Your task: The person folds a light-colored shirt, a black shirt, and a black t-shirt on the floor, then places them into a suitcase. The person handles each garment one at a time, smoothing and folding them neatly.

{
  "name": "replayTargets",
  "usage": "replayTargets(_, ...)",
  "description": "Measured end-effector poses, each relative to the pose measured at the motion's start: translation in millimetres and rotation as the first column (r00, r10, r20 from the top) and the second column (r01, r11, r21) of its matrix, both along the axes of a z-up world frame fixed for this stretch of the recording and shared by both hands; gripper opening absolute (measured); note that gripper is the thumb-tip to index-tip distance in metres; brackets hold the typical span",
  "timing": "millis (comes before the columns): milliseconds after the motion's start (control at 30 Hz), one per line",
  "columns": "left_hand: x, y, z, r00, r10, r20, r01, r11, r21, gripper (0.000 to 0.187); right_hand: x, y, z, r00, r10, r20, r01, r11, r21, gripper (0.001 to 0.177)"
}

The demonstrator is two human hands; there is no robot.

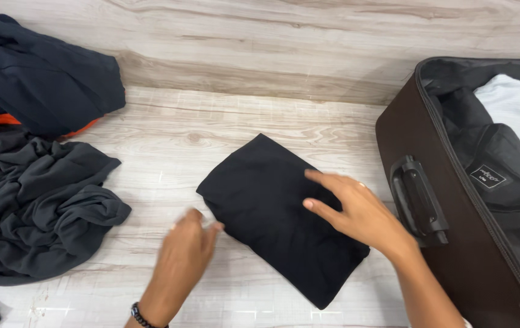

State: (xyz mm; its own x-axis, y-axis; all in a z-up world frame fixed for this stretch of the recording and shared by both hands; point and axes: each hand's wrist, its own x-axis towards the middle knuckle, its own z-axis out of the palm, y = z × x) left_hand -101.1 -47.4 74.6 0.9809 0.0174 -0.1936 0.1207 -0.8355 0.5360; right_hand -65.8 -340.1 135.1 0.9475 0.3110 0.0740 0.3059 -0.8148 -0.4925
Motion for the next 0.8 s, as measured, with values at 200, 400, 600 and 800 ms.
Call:
replayTargets(200,-4,-37,-21,0.984,0.014,-0.175,-0.111,0.825,-0.554,0.073,25,15,-61,0.974,-0.215,-0.068,0.201,0.965,-0.171,0.096)
replayTargets(400,-6,-61,-25,0.897,0.19,-0.399,-0.442,0.37,-0.817,0.084,29,9,-63,0.862,-0.331,-0.383,0.346,0.938,-0.032,0.089)
replayTargets(600,-9,-76,-1,0.962,0.154,-0.227,-0.261,0.26,-0.93,0.064,8,17,-50,0.814,-0.105,-0.571,0.37,0.852,0.371,0.054)
replayTargets(800,-6,-67,45,0.993,0.005,-0.114,-0.114,0.139,-0.984,0.067,-34,6,-6,0.819,-0.116,-0.562,0.516,0.578,0.632,0.053)
